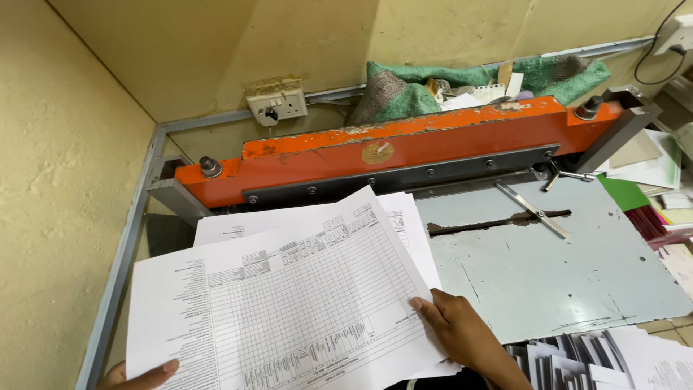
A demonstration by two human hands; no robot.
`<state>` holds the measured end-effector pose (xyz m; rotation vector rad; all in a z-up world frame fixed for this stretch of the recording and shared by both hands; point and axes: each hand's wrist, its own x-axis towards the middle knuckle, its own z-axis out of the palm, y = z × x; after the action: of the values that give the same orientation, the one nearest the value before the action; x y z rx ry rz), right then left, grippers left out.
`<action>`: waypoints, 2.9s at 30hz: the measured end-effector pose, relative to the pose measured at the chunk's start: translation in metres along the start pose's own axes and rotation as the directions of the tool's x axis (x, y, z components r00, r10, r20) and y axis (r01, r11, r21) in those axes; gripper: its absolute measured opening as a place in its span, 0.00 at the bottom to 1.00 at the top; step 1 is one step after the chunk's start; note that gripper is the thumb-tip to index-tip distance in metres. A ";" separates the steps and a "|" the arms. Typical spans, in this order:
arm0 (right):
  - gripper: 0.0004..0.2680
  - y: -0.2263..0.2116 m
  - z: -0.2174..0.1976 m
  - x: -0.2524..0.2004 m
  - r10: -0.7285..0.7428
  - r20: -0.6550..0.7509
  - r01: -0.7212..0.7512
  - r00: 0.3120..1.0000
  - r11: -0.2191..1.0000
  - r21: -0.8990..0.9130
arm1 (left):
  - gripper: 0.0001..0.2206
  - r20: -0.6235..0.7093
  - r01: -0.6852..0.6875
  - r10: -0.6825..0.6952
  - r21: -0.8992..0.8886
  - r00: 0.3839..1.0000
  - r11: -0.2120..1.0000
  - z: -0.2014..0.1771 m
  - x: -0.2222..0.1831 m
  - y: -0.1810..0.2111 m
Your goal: The person organizes printed sheets of paper by hand near a cutting machine, picking them up from a pile and aligning them.
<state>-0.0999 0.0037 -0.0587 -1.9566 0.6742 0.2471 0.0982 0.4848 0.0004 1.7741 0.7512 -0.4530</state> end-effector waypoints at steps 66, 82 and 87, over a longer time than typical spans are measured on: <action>0.07 0.086 -0.003 -0.049 -0.384 0.549 0.590 0.742 -0.015 -0.807 | 0.22 0.386 -0.936 0.861 0.248 0.331 0.249 0.284 -0.138 -0.072; 0.12 0.069 0.005 -0.059 -0.428 0.558 0.553 0.711 -0.151 -0.820 | 0.27 0.573 -0.241 0.196 0.003 0.796 0.970 0.296 -0.149 -0.031; 0.05 0.066 0.005 -0.064 -0.380 0.565 0.551 0.732 -0.156 -0.820 | 0.25 0.604 -0.178 0.163 -0.035 0.780 0.983 0.295 -0.145 -0.031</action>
<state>-0.1887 0.0080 -0.0822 -3.3586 -0.7451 0.4325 -0.0099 0.1743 -0.0250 1.5613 0.1241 -0.8563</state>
